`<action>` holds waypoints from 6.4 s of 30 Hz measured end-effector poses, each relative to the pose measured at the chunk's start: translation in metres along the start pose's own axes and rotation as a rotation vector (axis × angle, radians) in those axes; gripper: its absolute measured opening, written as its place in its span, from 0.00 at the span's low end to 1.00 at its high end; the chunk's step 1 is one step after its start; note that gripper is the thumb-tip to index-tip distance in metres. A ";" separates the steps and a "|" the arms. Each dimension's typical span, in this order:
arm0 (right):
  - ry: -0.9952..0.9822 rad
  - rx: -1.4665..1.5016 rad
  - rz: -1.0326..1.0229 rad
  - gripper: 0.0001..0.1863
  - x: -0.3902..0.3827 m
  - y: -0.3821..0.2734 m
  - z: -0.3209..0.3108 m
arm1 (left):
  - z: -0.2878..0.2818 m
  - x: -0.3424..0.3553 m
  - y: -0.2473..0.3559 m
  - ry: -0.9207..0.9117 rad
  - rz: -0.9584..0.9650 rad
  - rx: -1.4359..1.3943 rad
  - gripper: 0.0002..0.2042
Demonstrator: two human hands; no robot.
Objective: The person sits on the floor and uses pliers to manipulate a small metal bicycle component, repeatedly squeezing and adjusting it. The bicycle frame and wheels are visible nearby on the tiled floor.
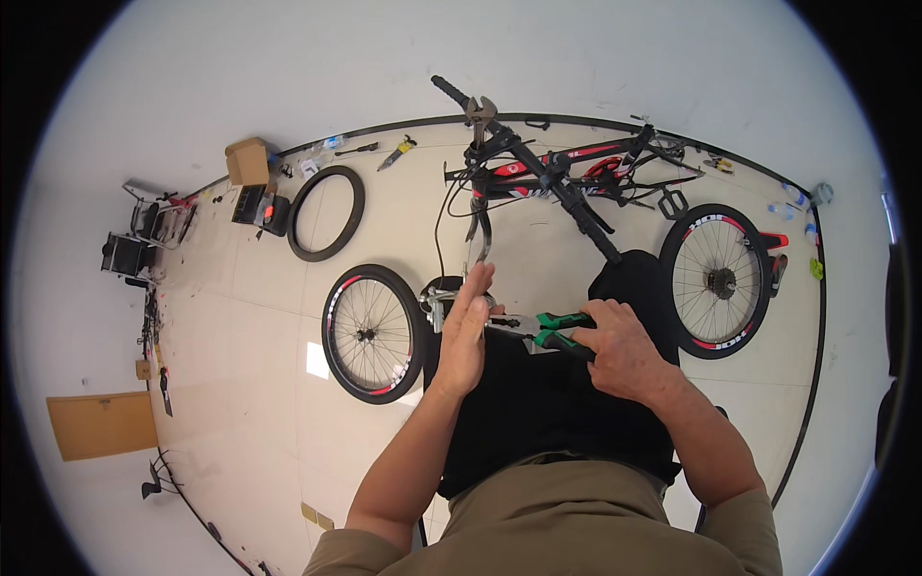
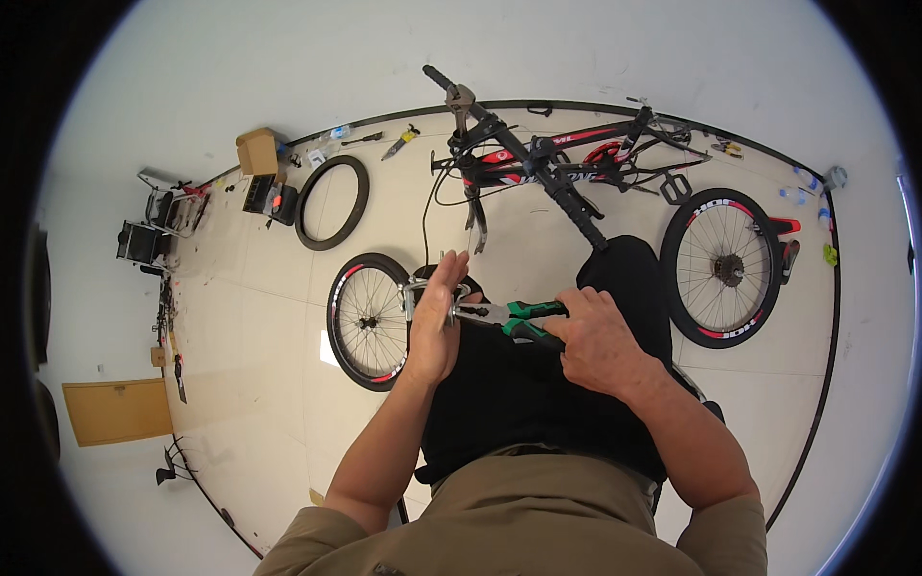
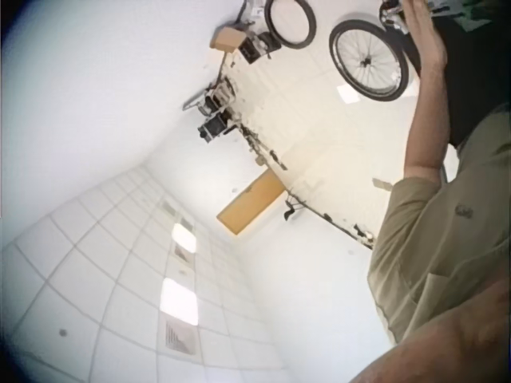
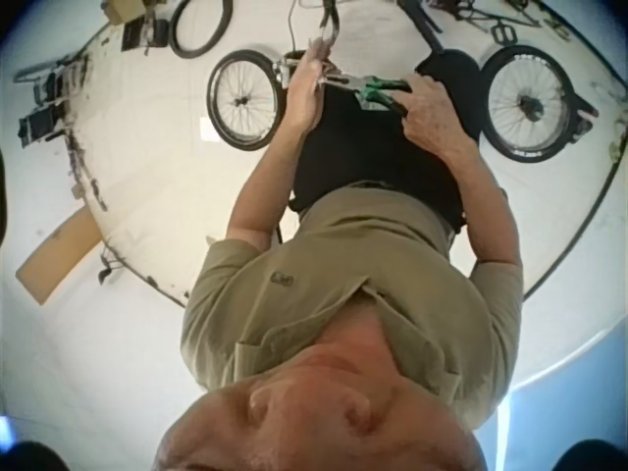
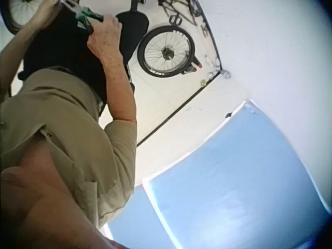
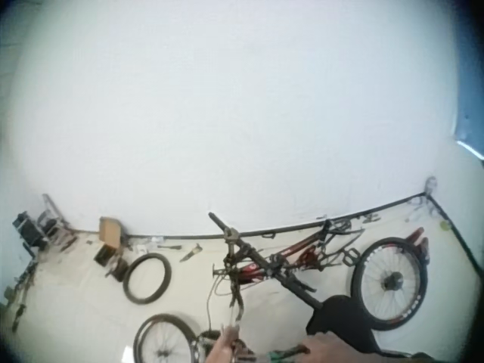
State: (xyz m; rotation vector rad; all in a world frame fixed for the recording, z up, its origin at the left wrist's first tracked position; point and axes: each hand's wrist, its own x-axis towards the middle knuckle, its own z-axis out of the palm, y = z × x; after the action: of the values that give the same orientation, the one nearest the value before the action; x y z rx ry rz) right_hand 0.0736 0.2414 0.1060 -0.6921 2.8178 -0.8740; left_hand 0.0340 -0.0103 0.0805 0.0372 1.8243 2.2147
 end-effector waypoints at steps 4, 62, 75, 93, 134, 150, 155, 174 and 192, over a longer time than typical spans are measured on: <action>-0.005 -0.056 -0.015 0.17 -0.003 0.011 -0.008 | 0.002 -0.018 -0.003 0.018 -0.114 0.106 0.34; -0.024 1.373 0.630 0.08 0.071 -0.022 0.038 | -0.046 0.018 -0.007 0.314 0.134 -0.095 0.27; 0.094 1.787 0.792 0.11 0.128 -0.024 0.110 | -0.022 0.012 -0.012 0.071 0.175 0.395 0.35; 0.105 2.031 0.563 0.13 0.124 -0.042 0.106 | -0.027 -0.005 0.020 0.640 0.268 0.231 0.12; 0.150 2.011 0.814 0.06 0.139 -0.071 0.144 | -0.080 -0.005 -0.008 0.458 -0.100 0.175 0.14; 0.079 1.922 0.826 0.08 0.144 -0.074 0.129 | -0.079 -0.005 -0.009 0.483 -0.060 0.147 0.06; 0.005 1.974 0.950 0.13 0.149 -0.066 0.130 | -0.083 -0.006 -0.014 0.457 -0.058 0.249 0.06; 0.110 1.946 1.029 0.15 0.147 -0.064 0.131 | -0.081 -0.005 -0.017 0.410 0.026 0.189 0.16; 0.102 1.927 1.057 0.16 0.149 -0.065 0.127 | -0.075 -0.003 -0.013 0.512 -0.007 0.091 0.16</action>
State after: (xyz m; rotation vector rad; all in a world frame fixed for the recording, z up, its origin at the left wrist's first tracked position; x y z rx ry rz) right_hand -0.0035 0.0612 0.0413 0.9326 0.7908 -2.2457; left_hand 0.0252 -0.0805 0.0534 -0.5666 2.1650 2.2795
